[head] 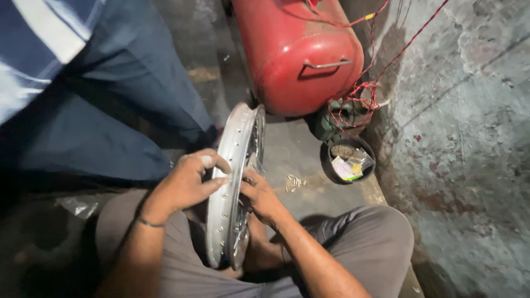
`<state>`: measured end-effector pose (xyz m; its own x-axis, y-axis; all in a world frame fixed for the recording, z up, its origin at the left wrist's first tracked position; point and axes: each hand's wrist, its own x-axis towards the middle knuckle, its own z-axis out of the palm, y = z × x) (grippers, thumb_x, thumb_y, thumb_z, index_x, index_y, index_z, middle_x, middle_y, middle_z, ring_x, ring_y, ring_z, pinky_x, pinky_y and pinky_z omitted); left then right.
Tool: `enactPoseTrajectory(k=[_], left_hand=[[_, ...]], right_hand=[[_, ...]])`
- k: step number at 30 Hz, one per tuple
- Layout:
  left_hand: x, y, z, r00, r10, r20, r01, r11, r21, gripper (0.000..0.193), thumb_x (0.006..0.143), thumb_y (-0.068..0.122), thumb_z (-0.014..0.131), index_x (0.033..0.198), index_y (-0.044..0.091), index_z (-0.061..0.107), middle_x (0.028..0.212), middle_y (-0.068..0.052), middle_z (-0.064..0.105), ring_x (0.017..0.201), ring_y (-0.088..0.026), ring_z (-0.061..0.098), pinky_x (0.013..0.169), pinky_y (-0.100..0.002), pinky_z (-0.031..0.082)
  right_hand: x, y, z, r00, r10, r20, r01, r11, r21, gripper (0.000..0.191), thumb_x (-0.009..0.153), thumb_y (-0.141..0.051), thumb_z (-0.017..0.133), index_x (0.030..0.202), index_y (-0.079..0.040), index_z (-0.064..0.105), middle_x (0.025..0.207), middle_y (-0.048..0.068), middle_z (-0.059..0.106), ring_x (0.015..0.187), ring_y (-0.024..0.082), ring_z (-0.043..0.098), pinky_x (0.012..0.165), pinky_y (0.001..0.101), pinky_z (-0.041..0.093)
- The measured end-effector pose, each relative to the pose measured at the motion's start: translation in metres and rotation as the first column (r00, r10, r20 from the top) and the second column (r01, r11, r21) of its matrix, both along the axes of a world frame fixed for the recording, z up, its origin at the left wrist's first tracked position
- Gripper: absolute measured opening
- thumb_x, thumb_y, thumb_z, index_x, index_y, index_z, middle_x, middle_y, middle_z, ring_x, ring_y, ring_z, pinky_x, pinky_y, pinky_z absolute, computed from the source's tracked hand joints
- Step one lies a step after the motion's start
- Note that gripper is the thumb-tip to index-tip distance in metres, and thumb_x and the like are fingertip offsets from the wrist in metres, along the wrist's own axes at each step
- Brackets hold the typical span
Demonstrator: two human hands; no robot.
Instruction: The person sits on the floor and inserts metal spokes into a bicycle wheel rim, then secures them with small fasteners. The person repeatedly picks up spokes and fasteners from the floor and attaches them to the rim by hand.
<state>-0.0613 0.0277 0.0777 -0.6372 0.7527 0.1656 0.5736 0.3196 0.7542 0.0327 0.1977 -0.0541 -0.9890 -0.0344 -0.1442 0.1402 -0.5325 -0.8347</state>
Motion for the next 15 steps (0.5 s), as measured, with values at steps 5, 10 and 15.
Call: enactPoseTrajectory(k=[5, 10, 15], left_hand=[[0.003, 0.003, 0.006, 1.000, -0.005, 0.020, 0.005, 1.000, -0.014, 0.024, 0.074, 0.012, 0.080, 0.096, 0.006, 0.072, 0.092, -0.011, 0.071, 0.082, -0.023, 0.068, 0.076, -0.034, 0.053], [0.013, 0.006, 0.013, 0.993, 0.070, 0.091, -0.060, 0.992, -0.110, 0.024, 0.075, 0.012, 0.078, 0.098, 0.007, 0.071, 0.092, -0.011, 0.071, 0.075, -0.021, 0.069, 0.070, -0.034, 0.054], [0.018, 0.008, 0.012, 0.987, 0.121, 0.101, -0.109, 0.987, -0.118, 0.026, 0.077, 0.011, 0.078, 0.101, 0.008, 0.071, 0.081, -0.011, 0.068, 0.069, -0.018, 0.063, 0.064, -0.033, 0.051]], right_hand=[[0.000, 0.002, -0.003, 1.000, -0.011, 0.006, 0.011, 0.999, 0.038, 0.042, 0.099, -0.012, 0.067, 0.136, 0.005, 0.062, 0.121, 0.010, 0.066, 0.106, 0.016, 0.060, 0.089, 0.0307, 0.049], [0.000, 0.001, 0.003, 0.997, -0.009, -0.073, 0.008, 1.000, -0.014, 0.044, 0.095, -0.013, 0.066, 0.137, -0.004, 0.057, 0.124, 0.002, 0.066, 0.110, 0.010, 0.062, 0.094, 0.0261, 0.052], [0.000, -0.001, -0.001, 1.000, -0.017, 0.012, 0.017, 0.999, -0.047, 0.041, 0.100, -0.013, 0.066, 0.139, -0.003, 0.061, 0.110, 0.003, 0.066, 0.087, 0.009, 0.057, 0.071, 0.0237, 0.046]])
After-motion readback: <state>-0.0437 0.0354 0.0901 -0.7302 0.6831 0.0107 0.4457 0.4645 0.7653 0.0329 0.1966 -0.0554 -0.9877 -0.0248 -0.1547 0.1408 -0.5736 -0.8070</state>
